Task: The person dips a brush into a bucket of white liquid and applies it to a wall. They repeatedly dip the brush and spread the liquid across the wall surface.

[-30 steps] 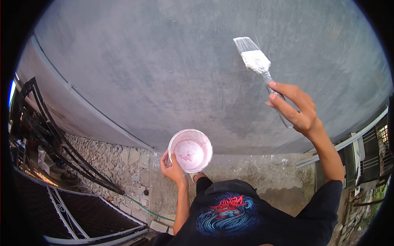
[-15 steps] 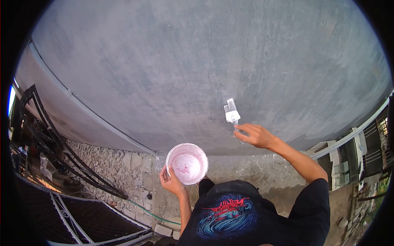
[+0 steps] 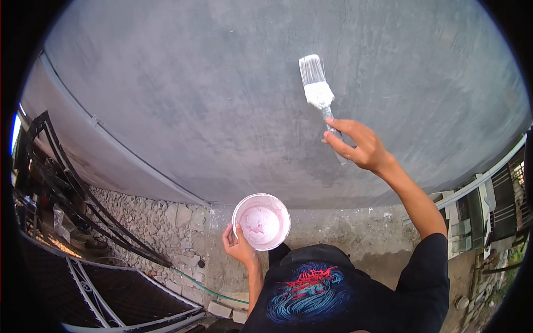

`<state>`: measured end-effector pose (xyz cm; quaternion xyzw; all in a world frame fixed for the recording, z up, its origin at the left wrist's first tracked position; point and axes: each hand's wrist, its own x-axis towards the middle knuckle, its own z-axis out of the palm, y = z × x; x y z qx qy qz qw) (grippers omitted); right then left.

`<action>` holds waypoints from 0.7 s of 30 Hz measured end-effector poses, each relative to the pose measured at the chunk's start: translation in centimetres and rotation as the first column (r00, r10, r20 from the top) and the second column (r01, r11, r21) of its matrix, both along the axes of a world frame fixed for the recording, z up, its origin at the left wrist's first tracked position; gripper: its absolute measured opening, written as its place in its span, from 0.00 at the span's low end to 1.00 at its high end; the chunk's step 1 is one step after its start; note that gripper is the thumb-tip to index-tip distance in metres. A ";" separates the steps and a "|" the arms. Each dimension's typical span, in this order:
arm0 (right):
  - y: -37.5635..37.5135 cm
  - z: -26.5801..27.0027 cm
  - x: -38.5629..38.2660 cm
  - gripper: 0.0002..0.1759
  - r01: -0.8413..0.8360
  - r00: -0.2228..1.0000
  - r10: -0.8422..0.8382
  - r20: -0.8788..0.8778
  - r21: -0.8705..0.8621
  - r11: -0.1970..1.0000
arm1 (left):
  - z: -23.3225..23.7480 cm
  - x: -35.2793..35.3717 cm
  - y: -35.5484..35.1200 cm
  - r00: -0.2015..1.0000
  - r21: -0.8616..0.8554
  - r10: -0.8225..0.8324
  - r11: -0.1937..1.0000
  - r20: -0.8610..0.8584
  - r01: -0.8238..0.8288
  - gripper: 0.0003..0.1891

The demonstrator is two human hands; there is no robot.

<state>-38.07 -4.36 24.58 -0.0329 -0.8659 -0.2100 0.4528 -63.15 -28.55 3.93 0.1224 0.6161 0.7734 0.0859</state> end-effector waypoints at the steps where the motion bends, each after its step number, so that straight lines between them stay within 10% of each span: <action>1: 0.2 -3.1 0.0 0.18 0.009 0.995 -0.005 0.099 -0.038 0.999 | -0.2 -0.1 -0.2 1.000 -0.004 0.006 1.000 0.001 -0.006 0.14; 8: -0.8 -14.4 0.1 0.19 0.039 0.892 0.143 0.429 -0.389 0.921 | 0.2 -0.5 -0.6 1.000 -0.015 0.021 1.000 0.016 -0.021 0.12; 18: -1.8 5.8 -1.6 0.19 -0.110 0.982 0.108 -0.153 -0.003 0.994 | 1.2 0.2 0.4 1.000 -0.035 -0.027 0.999 -0.005 0.027 0.12; 21: -6.2 4.6 -1.7 0.22 -0.273 0.959 0.252 -0.128 -0.184 0.944 | 2.2 0.1 0.9 0.999 -0.023 -0.040 0.999 -0.006 0.040 0.12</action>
